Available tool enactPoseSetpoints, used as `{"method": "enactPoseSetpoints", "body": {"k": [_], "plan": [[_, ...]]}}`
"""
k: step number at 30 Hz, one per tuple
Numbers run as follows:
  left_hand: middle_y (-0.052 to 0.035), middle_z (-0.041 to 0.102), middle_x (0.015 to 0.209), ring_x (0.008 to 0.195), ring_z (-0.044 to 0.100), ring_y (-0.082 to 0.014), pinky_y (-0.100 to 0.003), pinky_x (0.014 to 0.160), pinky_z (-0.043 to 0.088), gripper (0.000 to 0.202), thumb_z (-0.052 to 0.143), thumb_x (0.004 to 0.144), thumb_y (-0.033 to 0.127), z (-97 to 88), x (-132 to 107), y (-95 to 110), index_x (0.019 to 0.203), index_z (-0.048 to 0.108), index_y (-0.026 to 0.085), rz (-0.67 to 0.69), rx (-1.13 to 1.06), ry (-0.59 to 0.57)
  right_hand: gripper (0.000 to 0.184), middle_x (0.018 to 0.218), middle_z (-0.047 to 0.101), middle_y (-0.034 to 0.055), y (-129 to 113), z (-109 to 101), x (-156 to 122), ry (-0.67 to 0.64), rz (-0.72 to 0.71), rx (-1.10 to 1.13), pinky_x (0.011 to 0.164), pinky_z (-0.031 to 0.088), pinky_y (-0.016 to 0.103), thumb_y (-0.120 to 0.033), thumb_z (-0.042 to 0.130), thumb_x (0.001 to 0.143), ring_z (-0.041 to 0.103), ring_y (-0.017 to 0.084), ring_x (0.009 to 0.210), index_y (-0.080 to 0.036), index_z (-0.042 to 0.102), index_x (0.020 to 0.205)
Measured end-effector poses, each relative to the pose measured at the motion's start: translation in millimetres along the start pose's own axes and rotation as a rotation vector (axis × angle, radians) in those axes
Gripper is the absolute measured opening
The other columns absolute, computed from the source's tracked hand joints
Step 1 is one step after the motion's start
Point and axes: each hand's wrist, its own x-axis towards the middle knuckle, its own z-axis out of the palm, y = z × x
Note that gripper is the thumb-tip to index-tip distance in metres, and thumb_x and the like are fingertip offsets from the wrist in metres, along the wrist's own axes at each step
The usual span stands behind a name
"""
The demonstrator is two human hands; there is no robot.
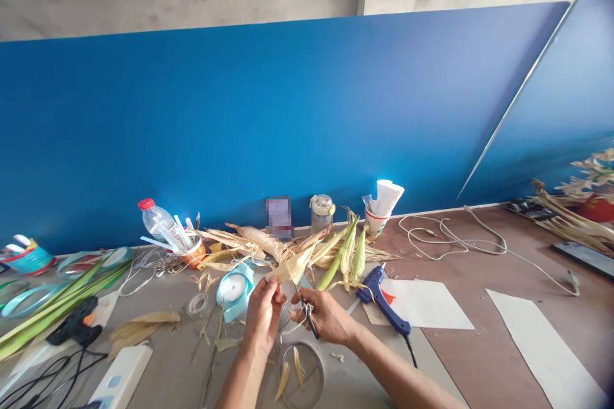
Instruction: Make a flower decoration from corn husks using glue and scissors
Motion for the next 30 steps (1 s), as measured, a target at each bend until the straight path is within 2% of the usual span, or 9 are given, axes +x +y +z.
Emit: {"method": "enactPoseSetpoints", "body": {"k": [11, 18, 25, 30], "plan": [[0.0071, 0.043, 0.049, 0.044, 0.036, -0.0040, -0.017, 0.046, 0.033, 0.025, 0.072, 0.066, 0.029, -6.2, 4.1, -1.4, 0.060, 0.053, 0.015, -0.006, 0.050, -0.007, 0.020, 0.057, 0.052, -0.0028, -3.4, -3.3, -1.6, -0.019, 0.024, -0.033, 0.052, 0.034, 0.019, -0.030, 0.053, 0.076, 0.045, 0.010, 0.054, -0.015, 0.061, 0.086], [0.0072, 0.043, 0.049, 0.044, 0.034, -0.0039, -0.017, 0.045, 0.031, 0.026, 0.072, 0.064, 0.029, -6.6, 4.4, -0.1, 0.059, 0.051, 0.015, -0.006, 0.087, 0.013, 0.023, 0.055, 0.051, -0.0035, -0.6, -2.9, -1.1, -0.035, 0.052, -0.053, 0.051, 0.033, 0.019, -0.036, 0.054, 0.077, 0.043, 0.009, 0.052, -0.015, 0.061, 0.085], [0.0067, 0.047, 0.050, 0.044, 0.037, -0.0039, -0.017, 0.045, 0.030, 0.028, 0.072, 0.062, 0.031, -9.0, 6.5, 0.2, 0.058, 0.050, 0.015, -0.008, 0.156, 0.051, 0.019, 0.052, 0.049, -0.0047, 0.1, -6.7, -1.7, -0.060, 0.077, -0.075, 0.051, 0.033, 0.019, -0.030, 0.053, 0.076, 0.043, 0.009, 0.051, -0.016, 0.061, 0.084], [0.0072, 0.045, 0.048, 0.043, 0.036, -0.0045, -0.018, 0.046, 0.030, 0.029, 0.072, 0.061, 0.032, -8.3, 6.8, 0.6, 0.056, 0.049, 0.015, 0.004, 0.197, 0.060, 0.020, 0.053, 0.049, -0.0050, 4.0, -7.6, -1.8, -0.064, 0.085, -0.068, 0.051, 0.032, 0.019, -0.032, 0.056, 0.074, 0.042, 0.009, 0.051, -0.015, 0.061, 0.084]]}}
